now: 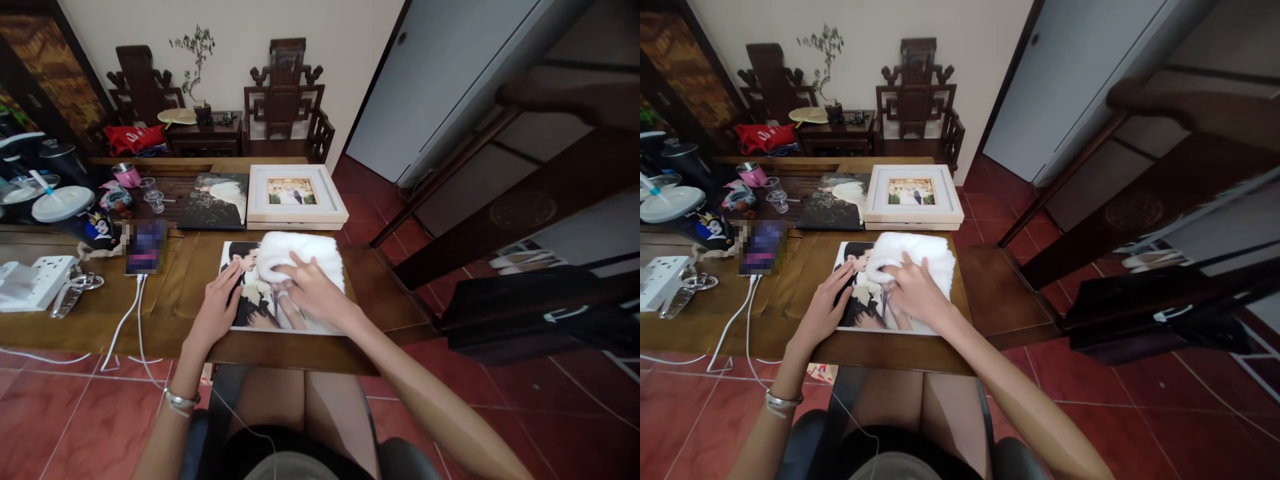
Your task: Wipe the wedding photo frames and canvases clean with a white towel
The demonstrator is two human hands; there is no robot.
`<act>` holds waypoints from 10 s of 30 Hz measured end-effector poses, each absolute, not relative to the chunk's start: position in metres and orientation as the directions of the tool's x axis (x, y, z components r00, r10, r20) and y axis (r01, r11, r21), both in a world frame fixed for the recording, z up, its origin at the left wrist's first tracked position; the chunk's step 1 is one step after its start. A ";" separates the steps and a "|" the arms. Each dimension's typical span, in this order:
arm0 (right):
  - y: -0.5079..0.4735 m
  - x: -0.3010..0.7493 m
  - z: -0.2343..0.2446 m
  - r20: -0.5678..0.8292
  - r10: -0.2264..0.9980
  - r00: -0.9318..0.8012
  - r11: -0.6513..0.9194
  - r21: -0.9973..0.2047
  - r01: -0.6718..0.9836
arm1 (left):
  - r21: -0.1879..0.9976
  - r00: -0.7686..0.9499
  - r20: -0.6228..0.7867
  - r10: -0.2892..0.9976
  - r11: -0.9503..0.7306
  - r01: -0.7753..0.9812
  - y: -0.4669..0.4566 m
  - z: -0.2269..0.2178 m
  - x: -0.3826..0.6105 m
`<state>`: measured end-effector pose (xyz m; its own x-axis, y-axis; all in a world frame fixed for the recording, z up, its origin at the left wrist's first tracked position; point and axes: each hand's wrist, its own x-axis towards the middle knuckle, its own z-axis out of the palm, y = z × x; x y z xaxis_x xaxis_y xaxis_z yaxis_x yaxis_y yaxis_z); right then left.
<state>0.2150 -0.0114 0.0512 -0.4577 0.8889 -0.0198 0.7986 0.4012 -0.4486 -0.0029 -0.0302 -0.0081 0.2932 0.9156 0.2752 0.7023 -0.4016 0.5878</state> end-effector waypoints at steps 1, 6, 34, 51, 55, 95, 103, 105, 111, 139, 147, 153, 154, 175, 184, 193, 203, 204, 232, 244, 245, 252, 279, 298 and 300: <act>0.000 0.203 0.055 -0.029 0.889 -0.456 0.394 -0.457 0.797 | 0.588 0.286 0.282 0.916 -0.400 0.703 -0.030 -0.009 -0.003; 0.037 0.146 0.062 0.025 0.844 -0.536 0.485 -0.462 0.742 | 0.576 0.240 0.276 0.931 -0.361 0.734 -0.030 -0.007 -0.001; -0.081 0.260 0.023 0.201 0.771 -0.604 0.633 -0.354 0.689 | 0.594 0.246 0.278 0.928 -0.368 0.716 -0.031 -0.007 0.000; 0.023 0.271 0.022 0.194 0.861 -0.469 0.508 -0.351 0.787 | 0.599 0.268 0.280 0.922 -0.386 0.701 -0.032 -0.004 -0.002; -0.008 0.268 0.021 0.209 0.830 -0.517 0.557 -0.312 0.769 | 0.595 0.262 0.288 0.921 -0.386 0.705 -0.032 -0.007 -0.002; -0.070 0.261 0.035 0.136 0.759 -0.637 0.625 -0.426 0.654 | 0.581 0.293 0.267 0.918 -0.396 0.711 -0.026 -0.001 -0.003; -0.026 0.258 0.034 0.132 0.834 -0.536 0.541 -0.394 0.743 | 0.589 0.279 0.273 0.921 -0.389 0.708 -0.026 -0.003 -0.002; -0.046 0.254 0.033 0.149 0.819 -0.554 0.564 -0.388 0.729 | 0.595 0.271 0.269 0.924 -0.381 0.707 -0.027 -0.005 -0.002; -0.112 0.246 0.028 0.198 0.699 -0.687 0.694 -0.424 0.583 | 0.602 0.263 0.268 0.927 -0.374 0.705 -0.028 -0.007 -0.002; -0.101 0.236 0.031 0.149 0.664 -0.732 0.709 -0.436 0.554 | 0.604 0.268 0.246 0.932 -0.363 0.709 -0.027 -0.006 -0.003; -0.017 0.226 0.031 0.166 0.853 -0.494 0.521 -0.299 0.799 | 0.621 0.258 0.232 0.938 -0.347 0.702 -0.028 -0.001 -0.001; -0.016 0.174 0.030 0.108 0.822 -0.560 0.567 -0.260 0.782 | 0.717 0.166 0.405 0.899 -0.425 0.552 -0.033 0.003 -0.003; -0.024 0.170 0.029 0.107 0.769 -0.630 0.632 -0.272 0.726 | 0.724 0.140 0.434 0.890 -0.437 0.534 -0.033 0.003 -0.004; 0.018 0.200 0.037 0.129 0.857 -0.499 0.481 -0.551 0.682 | 0.593 0.253 0.337 0.907 -0.413 0.692 -0.026 -0.006 -0.002; 0.038 0.159 0.044 0.168 0.809 -0.563 0.531 -0.620 0.578 | 0.588 0.232 0.355 0.905 -0.410 0.698 -0.024 -0.006 -0.003; 0.034 0.263 0.017 0.242 0.909 -0.340 0.417 -0.574 0.705 | 0.611 0.250 0.370 0.895 -0.438 0.660 -0.025 -0.006 -0.002; -0.103 0.262 0.031 0.197 0.734 -0.650 0.652 -0.473 0.593 | 0.589 0.250 0.363 0.898 -0.429 0.685 -0.026 -0.006 -0.002; -0.108 0.262 0.033 0.189 0.723 -0.664 0.657 -0.482 0.579 | 0.584 0.254 0.370 0.894 -0.436 0.684 -0.026 -0.006 -0.002; -0.110 0.274 0.034 0.164 0.685 -0.709 0.688 -0.467 0.556 | 0.603 0.246 0.328 0.912 -0.403 0.689 -0.028 0.000 0.001; 0.031 0.240 0.030 0.154 0.866 -0.476 0.494 -0.414 0.764 | 0.604 0.264 0.301 0.917 -0.397 0.691 -0.026 -0.003 -0.003; 0.027 0.231 0.031 0.147 0.858 -0.492 0.505 -0.411 0.759 | 0.611 0.260 0.305 0.916 -0.398 0.685 -0.026 -0.003 -0.002; -0.072 0.215 0.030 0.201 0.718 -0.666 0.665 -0.480 0.571 | 0.624 0.252 0.315 0.915 -0.399 0.672 -0.026 -0.003 -0.002; -0.106 0.264 0.026 0.186 0.720 -0.669 0.681 -0.373 0.630 | 0.628 0.246 0.307 0.919 -0.390 0.674 -0.027 -0.004 -0.001; -0.035 0.196 0.029 0.170 0.753 -0.636 0.647 -0.367 0.668 | 0.651 0.276 0.327 0.904 -0.427 0.628 -0.026 -0.003 -0.003; -0.069 0.202 0.029 0.189 0.726 -0.661 0.669 -0.418 0.615 | 0.656 0.273 0.312 0.910 -0.414 0.631 -0.026 -0.003 -0.003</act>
